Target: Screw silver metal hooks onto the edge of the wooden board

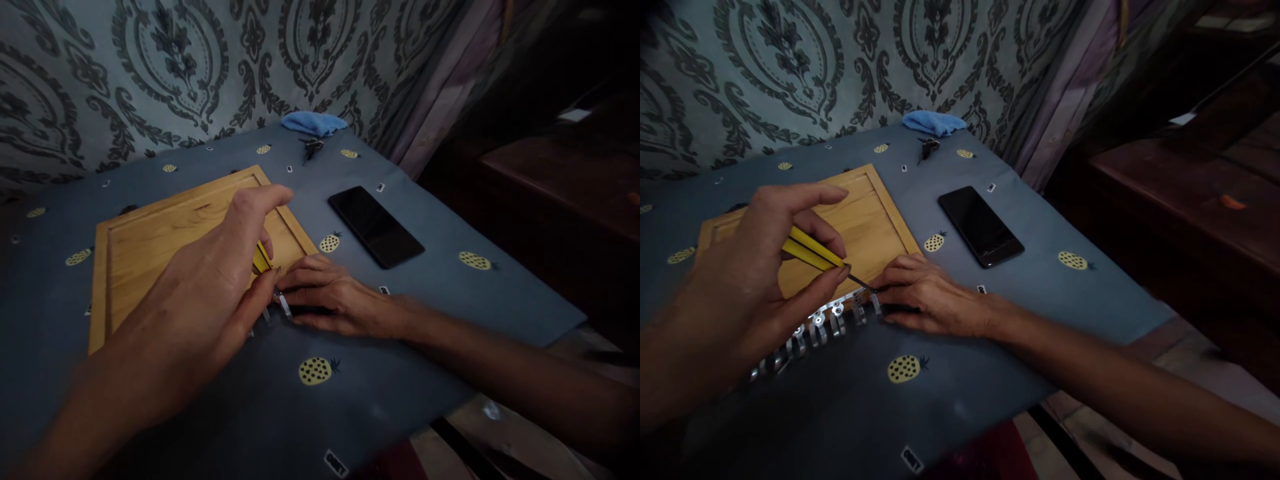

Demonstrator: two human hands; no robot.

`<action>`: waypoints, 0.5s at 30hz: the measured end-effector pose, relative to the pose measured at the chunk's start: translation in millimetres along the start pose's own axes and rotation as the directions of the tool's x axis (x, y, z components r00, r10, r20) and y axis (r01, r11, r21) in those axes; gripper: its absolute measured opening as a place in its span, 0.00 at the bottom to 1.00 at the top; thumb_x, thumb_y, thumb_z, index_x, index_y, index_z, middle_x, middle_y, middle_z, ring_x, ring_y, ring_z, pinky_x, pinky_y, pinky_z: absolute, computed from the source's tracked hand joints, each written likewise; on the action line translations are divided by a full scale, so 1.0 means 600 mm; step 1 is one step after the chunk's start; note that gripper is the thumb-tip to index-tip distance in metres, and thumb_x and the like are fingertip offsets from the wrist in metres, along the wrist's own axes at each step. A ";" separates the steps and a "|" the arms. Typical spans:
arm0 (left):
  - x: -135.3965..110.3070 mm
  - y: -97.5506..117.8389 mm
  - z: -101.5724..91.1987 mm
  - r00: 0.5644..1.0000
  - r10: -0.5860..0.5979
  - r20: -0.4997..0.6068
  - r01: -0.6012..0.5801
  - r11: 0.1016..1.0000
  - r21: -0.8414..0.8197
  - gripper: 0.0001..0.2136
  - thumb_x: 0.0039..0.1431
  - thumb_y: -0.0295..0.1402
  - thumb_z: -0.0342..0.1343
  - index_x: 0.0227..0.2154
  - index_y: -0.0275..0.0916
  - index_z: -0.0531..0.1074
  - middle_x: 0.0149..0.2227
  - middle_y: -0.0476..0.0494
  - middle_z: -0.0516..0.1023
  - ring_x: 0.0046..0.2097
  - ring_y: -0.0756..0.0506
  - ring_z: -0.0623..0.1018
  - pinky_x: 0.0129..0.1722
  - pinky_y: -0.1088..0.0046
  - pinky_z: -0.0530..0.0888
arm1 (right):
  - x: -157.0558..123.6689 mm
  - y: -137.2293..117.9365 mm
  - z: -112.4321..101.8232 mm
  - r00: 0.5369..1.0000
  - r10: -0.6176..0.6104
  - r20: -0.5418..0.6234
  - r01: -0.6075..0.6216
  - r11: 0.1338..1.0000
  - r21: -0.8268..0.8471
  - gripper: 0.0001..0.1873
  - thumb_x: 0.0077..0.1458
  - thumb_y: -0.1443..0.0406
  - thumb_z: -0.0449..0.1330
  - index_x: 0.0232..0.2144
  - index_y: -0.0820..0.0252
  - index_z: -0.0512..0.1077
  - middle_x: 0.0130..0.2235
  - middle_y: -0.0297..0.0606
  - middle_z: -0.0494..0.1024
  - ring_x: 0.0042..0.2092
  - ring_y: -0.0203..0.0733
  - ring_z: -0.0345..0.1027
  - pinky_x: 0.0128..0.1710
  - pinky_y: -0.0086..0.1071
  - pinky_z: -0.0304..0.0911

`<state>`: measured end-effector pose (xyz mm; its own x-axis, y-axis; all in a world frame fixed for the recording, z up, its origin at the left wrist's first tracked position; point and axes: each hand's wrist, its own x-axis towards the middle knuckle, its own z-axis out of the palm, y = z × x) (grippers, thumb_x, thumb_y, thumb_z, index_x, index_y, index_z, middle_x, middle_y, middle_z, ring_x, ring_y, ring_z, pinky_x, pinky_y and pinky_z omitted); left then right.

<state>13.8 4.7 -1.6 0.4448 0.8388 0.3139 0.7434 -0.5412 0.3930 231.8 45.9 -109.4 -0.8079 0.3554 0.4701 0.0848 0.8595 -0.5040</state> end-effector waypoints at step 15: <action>-0.001 -0.001 0.007 0.999 -0.034 -0.023 0.032 0.997 -0.076 0.26 0.62 0.29 0.56 0.61 0.51 0.57 0.43 0.49 0.73 0.41 0.45 0.79 0.29 0.74 0.73 | 0.000 0.000 0.000 1.000 0.011 0.009 -0.011 1.000 0.014 0.14 0.66 0.64 0.59 0.52 0.62 0.76 0.52 0.46 0.79 0.53 0.47 0.67 0.55 0.43 0.64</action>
<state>15.2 5.0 -5.4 0.4076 0.8554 0.3196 0.7171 -0.5166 0.4679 231.7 46.0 -109.6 -0.8124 0.3614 0.4576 0.0858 0.8503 -0.5192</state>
